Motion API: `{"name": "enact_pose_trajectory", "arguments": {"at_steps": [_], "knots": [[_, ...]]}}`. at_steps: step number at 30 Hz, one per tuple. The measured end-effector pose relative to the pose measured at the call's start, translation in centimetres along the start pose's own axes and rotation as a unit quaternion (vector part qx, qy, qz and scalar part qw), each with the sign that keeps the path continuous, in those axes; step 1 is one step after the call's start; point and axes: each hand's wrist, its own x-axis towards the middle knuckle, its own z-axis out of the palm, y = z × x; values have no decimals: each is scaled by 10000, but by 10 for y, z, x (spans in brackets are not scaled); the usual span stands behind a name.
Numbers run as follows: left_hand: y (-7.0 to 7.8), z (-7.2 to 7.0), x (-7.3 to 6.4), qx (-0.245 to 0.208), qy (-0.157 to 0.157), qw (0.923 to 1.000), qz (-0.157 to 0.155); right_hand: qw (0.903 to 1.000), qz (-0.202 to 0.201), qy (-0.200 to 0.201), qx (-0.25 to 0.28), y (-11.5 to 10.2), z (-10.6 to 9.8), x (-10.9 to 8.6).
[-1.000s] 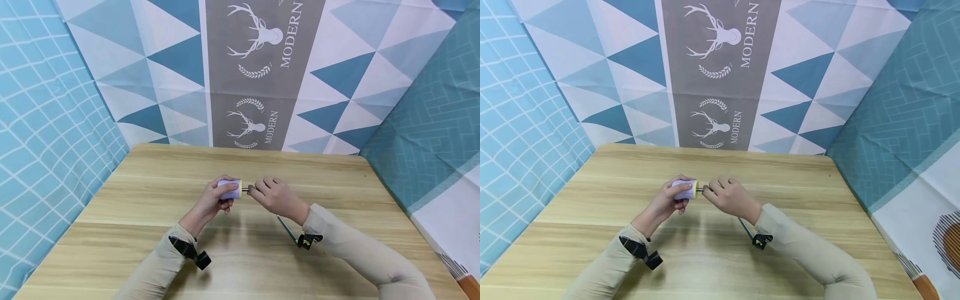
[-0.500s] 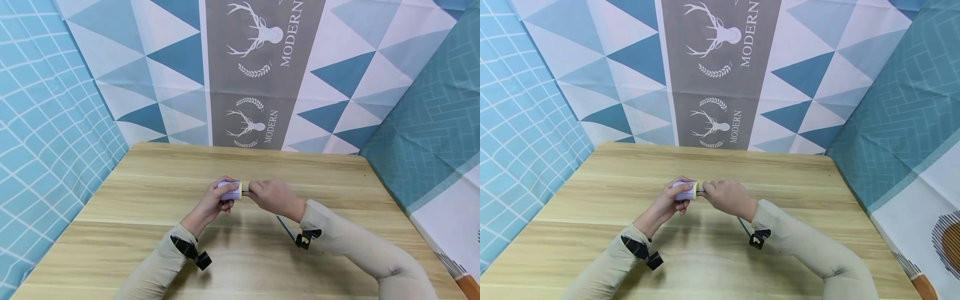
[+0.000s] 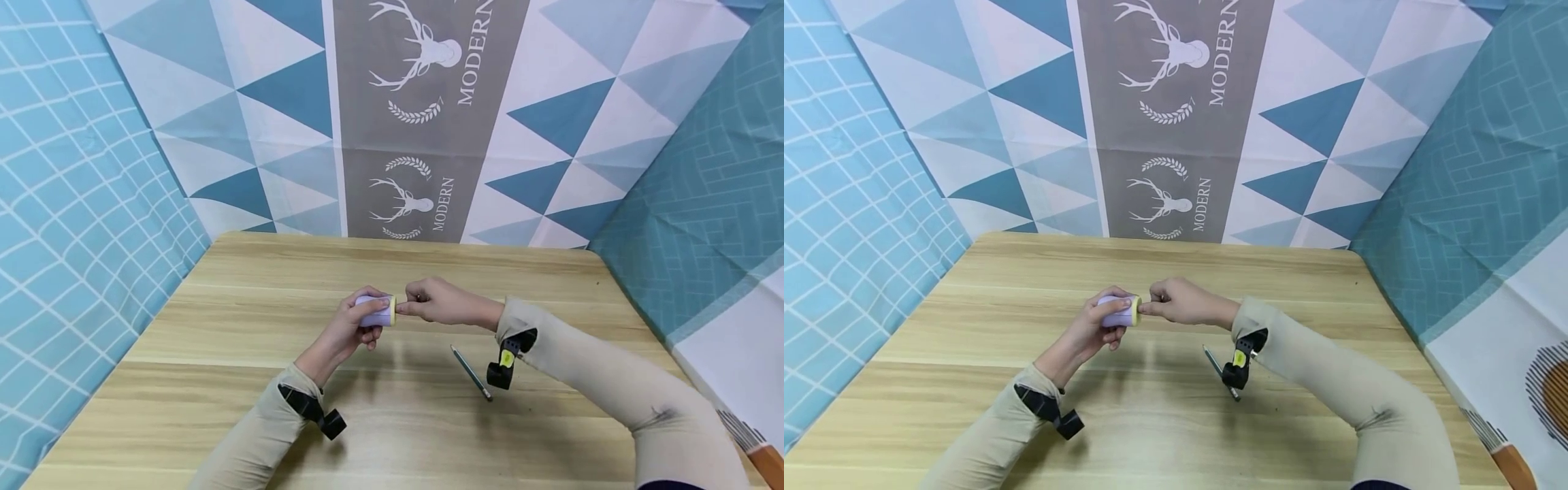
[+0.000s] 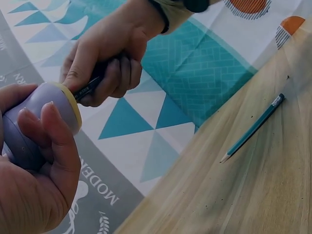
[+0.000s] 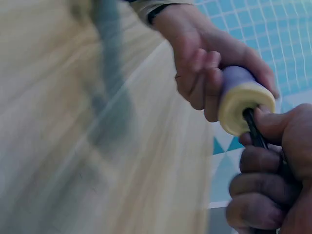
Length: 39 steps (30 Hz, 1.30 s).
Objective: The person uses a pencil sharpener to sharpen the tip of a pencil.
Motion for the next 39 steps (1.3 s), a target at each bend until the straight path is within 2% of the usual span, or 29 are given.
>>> {"name": "enact_pose_trajectory", "arguments": {"at_steps": [2,5,7,10,12,14,17,19,20,22,24,26,28,29,31,34,35,36,37,38,39], "knots": [[0,0,0,54,-18,10000,10,9925,680,-485,888,0,-4,1],[0,1,0,127,-80,9999,28,9660,1553,-934,1845,0,-7,0],[0,1,-1,166,-104,9998,35,9555,1807,-1018,2098,0,-7,-1],[2,2,-1,261,-129,9996,39,9538,1860,-947,2162,1,-6,-5],[3,3,-1,333,-126,9993,63,9601,1719,-823,2048,1,-6,-8],[5,3,-1,373,-117,9992,105,9707,1474,-622,1793,0,-8,-11],[8,3,-1,317,-81,9994,143,9915,876,-166,946,-1,-12,-16],[9,1,-1,245,-32,9995,173,9989,369,199,231,-1,-14,-21],[9,0,-1,213,-9,9996,184,9991,84,380,-148,0,-13,-23],[10,-1,-1,147,0,9997,210,9928,-499,730,-808,3,-10,-27],[10,-2,-1,107,-23,9997,216,9770,-1113,1058,-1477,7,-4,-31],[11,-3,-2,91,-62,9997,220,9505,-1735,1374,-2180,11,3,-31],[12,-3,-2,72,-87,9997,237,9106,-2330,1707,-2958,17,9,-29],[12,-3,-3,68,-85,9996,244,8846,-2631,1885,-3357,20,11,-28],[12,-2,-3,72,-83,9996,248,8255,-3168,2187,-4128,24,14,-24],[11,-2,-4,74,-91,9997,209,7214,-3712,2498,-5286,29,14,-18],[11,-2,-4,87,-98,9997,198,6897,-3814,2543,-5606,30,14,-17],[10,-1,-5,79,-102,9997,196,6619,-3873,2555,-5887,31,13,-16],[10,-1,-5,78,-105,9997,202,6397,-3898,2542,-6117,32,12,-15],[9,-1,-5,66,-97,9997,206,6259,-3906,2507,-6267,32,13,-15],[8,-1,-5,54,-82,9997,213,6171,-3897,2460,-6378,32,13,-15]]}}
